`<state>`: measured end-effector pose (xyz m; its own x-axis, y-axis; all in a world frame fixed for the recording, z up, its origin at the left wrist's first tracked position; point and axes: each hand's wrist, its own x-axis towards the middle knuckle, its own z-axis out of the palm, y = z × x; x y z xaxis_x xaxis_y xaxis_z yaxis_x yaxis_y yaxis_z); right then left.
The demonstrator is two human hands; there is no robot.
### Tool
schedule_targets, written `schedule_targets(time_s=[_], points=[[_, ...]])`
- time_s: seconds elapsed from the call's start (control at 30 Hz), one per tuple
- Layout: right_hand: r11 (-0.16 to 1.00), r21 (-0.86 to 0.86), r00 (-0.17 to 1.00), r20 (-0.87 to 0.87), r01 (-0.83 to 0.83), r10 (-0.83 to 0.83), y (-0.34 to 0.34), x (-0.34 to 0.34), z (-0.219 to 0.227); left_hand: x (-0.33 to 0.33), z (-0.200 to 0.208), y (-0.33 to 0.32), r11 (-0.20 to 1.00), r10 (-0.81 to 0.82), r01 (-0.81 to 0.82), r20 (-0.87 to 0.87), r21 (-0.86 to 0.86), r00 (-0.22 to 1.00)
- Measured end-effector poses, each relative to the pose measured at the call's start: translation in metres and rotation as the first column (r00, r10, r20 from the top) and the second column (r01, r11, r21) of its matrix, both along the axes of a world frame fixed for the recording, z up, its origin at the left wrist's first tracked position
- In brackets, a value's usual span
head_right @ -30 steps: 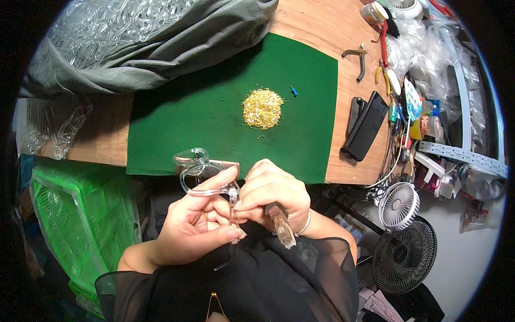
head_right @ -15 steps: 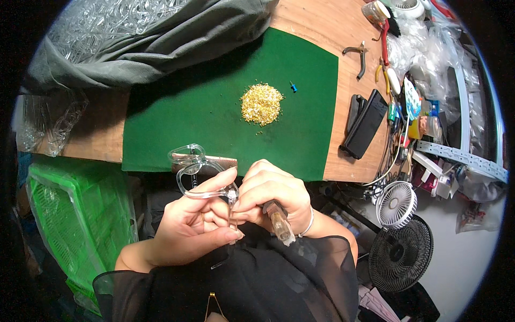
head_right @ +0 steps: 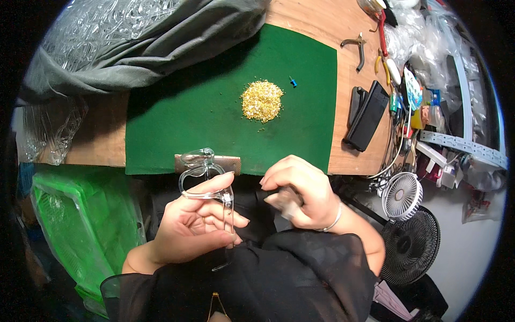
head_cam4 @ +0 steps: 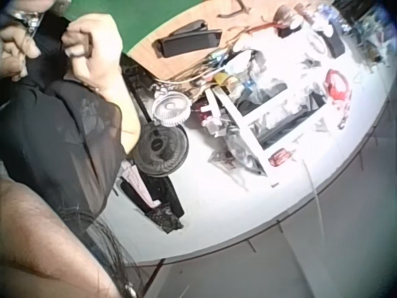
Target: The person assembles a pair of clear eyeglasses by inserting small gold-colored components into the frame using a screwdriver. The person repeatedly tightens and adjusts the components on both sides of the frame.
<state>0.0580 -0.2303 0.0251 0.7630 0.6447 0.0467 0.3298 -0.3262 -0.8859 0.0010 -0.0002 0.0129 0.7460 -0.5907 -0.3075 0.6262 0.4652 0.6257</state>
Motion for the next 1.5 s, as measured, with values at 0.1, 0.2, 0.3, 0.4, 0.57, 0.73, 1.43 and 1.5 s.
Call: schedule_targets(time_s=[0.1,0.2,0.3,0.4,0.57,0.73,1.43,1.5], points=[[0.946,-0.26,0.977,-0.138,-0.195,0.164,-0.006,0.002,0.004,-0.002,-0.003,0.001,1.0,-0.02,0.02,0.056,0.002,0.998],[0.892,-0.289,0.916,-0.305,-0.349,0.259,0.003,0.003,0.01,-0.007,-0.006,-0.002,1.0,0.015,-0.016,0.106,0.002,0.994],[0.899,-0.235,0.893,-0.356,-0.37,0.275,0.009,0.004,0.012,-0.008,-0.002,-0.005,0.998,0.061,-0.059,0.041,-0.036,0.997],[0.879,-0.228,0.853,-0.432,-0.418,0.293,0.012,0.006,0.014,-0.009,-0.007,-0.005,0.999,0.028,-0.026,0.099,-0.028,0.995],[0.88,-0.198,0.775,-0.58,-0.432,0.25,0.02,0.006,0.022,-0.007,-0.006,-0.004,1.0,0.019,-0.016,0.132,-0.021,0.991],[0.872,-0.262,0.79,-0.579,-0.414,0.201,0.022,0.006,0.029,-0.007,-0.008,-0.007,0.998,0.062,-0.056,0.17,-0.036,0.984],[0.9,-0.346,0.964,-0.094,-0.266,0.249,0.01,0.003,0.019,-0.009,-0.003,-0.008,0.996,0.048,-0.067,0.268,0.059,0.962],[0.9,-0.366,0.966,0.012,-0.236,0.258,0.009,0.003,0.014,-0.009,-0.001,-0.008,0.987,0.035,-0.084,0.327,0.14,0.945]])
